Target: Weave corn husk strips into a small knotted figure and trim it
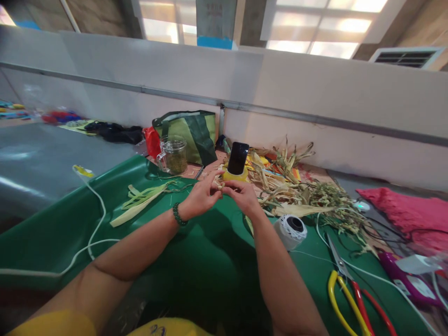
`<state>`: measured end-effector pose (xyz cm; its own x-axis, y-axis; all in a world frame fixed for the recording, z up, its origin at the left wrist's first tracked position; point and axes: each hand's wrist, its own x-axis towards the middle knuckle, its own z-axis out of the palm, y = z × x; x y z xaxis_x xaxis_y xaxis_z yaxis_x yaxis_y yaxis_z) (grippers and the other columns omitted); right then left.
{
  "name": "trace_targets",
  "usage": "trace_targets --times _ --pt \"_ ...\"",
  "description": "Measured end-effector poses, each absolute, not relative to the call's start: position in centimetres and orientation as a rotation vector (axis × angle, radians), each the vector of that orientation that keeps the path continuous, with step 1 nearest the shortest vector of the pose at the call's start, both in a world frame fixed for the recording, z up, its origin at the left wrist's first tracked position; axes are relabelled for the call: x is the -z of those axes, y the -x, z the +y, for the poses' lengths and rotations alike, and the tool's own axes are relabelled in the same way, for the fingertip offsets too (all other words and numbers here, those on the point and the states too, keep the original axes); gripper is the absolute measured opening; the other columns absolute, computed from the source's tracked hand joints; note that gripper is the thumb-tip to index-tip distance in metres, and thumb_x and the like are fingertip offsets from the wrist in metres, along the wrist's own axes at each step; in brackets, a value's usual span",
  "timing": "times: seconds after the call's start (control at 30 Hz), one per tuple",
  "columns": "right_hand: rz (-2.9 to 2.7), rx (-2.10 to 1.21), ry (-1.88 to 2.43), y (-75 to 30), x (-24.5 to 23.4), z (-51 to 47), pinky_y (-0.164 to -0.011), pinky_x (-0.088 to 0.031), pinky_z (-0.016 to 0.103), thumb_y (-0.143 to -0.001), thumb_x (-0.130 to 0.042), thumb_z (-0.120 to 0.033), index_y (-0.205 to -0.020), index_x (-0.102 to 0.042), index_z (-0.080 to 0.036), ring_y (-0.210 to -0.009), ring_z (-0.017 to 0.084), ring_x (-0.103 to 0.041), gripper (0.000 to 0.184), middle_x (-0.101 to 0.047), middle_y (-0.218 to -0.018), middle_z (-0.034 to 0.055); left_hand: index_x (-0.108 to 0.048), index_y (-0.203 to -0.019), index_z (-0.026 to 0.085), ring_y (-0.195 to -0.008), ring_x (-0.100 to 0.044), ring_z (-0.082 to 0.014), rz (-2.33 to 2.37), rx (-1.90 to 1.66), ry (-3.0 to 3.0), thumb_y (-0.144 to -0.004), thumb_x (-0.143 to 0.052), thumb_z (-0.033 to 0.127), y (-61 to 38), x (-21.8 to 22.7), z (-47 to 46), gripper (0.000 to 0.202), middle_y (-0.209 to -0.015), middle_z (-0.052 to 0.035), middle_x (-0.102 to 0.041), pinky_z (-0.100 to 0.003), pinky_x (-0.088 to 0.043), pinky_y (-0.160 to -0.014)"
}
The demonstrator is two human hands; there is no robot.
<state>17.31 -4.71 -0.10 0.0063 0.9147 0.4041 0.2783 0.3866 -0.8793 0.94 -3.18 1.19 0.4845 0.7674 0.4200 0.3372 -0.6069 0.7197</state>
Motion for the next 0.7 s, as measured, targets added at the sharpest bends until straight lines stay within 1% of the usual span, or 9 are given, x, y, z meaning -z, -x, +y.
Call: trace_targets --times 0.1,0.3,0.4,0.47,0.53,0.6,0.7 --pt "-1.534 -0.624 1.111 -17.2 0.1 -4.7 -0.06 -0.051 0.03 -0.067 -0.072 -0.044 -0.069 -0.067 -0.019 -0.061 0.016 -0.06 0.025 -0.067 -0.067 0.0013 -0.04 -0.134 0.014 -0.071 -0.064 -0.019 0.875 -1.023 -2.193 -0.075 -0.053 0.01 -0.8 -1.2 -3.0 0.061 -0.068 -0.0004 -0.066 -0.032 -0.046 -0.076" --pt "-1.553 -0.557 1.109 -16.5 0.4 -4.8 -0.052 -0.045 0.026 -0.069 -0.07 -0.046 -0.064 -0.06 -0.021 -0.052 0.013 -0.053 0.028 -0.06 -0.058 -0.0016 -0.048 -0.125 0.016 -0.077 -0.063 -0.0198 0.856 -1.048 -2.186 -0.072 -0.057 0.01 -0.8 -1.2 -3.0 0.054 -0.078 -0.003 -0.066 -0.032 -0.048 -0.077" --pt "-1.547 -0.519 1.148 -16.5 0.4 -4.8 -0.049 -0.042 0.025 -0.071 -0.068 -0.049 -0.063 -0.059 -0.021 -0.05 0.012 -0.049 0.03 -0.056 -0.055 -0.0026 -0.051 -0.115 0.016 -0.068 -0.062 -0.0168 0.806 -1.051 -1.973 -0.071 -0.062 0.011 -1.1 -0.9 -2.8 0.046 -0.07 0.0004 -0.063 -0.029 -0.049 -0.072" --pt "-1.522 -0.493 1.167 -16.6 0.4 -4.8 -0.048 -0.04 0.024 -0.074 -0.065 -0.05 -0.064 -0.059 -0.02 -0.049 0.012 -0.048 0.032 -0.055 -0.053 -0.0028 -0.054 -0.105 0.015 -0.064 -0.062 -0.0146 0.716 -1.014 -1.758 -0.071 -0.065 0.015 -1.4 -0.7 -2.5 0.036 -0.065 0.0016 -0.062 -0.028 -0.05 -0.069" --pt "-1.47 -0.489 1.163 -16.7 0.3 -4.9 -0.048 -0.041 0.024 -0.074 -0.064 -0.051 -0.065 -0.059 -0.02 -0.049 0.012 -0.05 0.033 -0.055 -0.053 -0.0026 -0.057 -0.096 0.014 -0.067 -0.064 -0.0138 0.604 -0.978 -1.545 -0.071 -0.069 0.023 -1.8 -0.4 -2.3 0.03 -0.068 -0.0004 -0.065 -0.027 -0.051 -0.07" --pt "-1.404 -0.498 1.146 -16.7 0.2 -5.0 -0.049 -0.044 0.025 -0.072 -0.066 -0.051 -0.065 -0.06 -0.02 -0.049 0.013 -0.053 0.033 -0.057 -0.054 -0.0018 -0.061 -0.094 0.012 -0.071 -0.065 -0.0135 0.533 -0.97 -1.408 -0.07 -0.072 0.032 -2.1 -0.2 -2.1 0.033 -0.074 -0.0027 -0.067 -0.027 -0.051 -0.071" --pt "-1.346 -0.513 1.122 -16.5 0.1 -5.1 -0.052 -0.047 0.027 -0.07 -0.069 -0.051 -0.067 -0.062 -0.019 -0.051 0.014 -0.058 0.033 -0.061 -0.058 -0.0003 -0.067 -0.092 0.012 -0.066 -0.061 -0.0114 0.54 -1.018 -1.397 -0.067 -0.075 0.042 -2.3 -0.1 -2.0 0.04 -0.072 -0.0021 -0.067 -0.025 -0.051 -0.067"
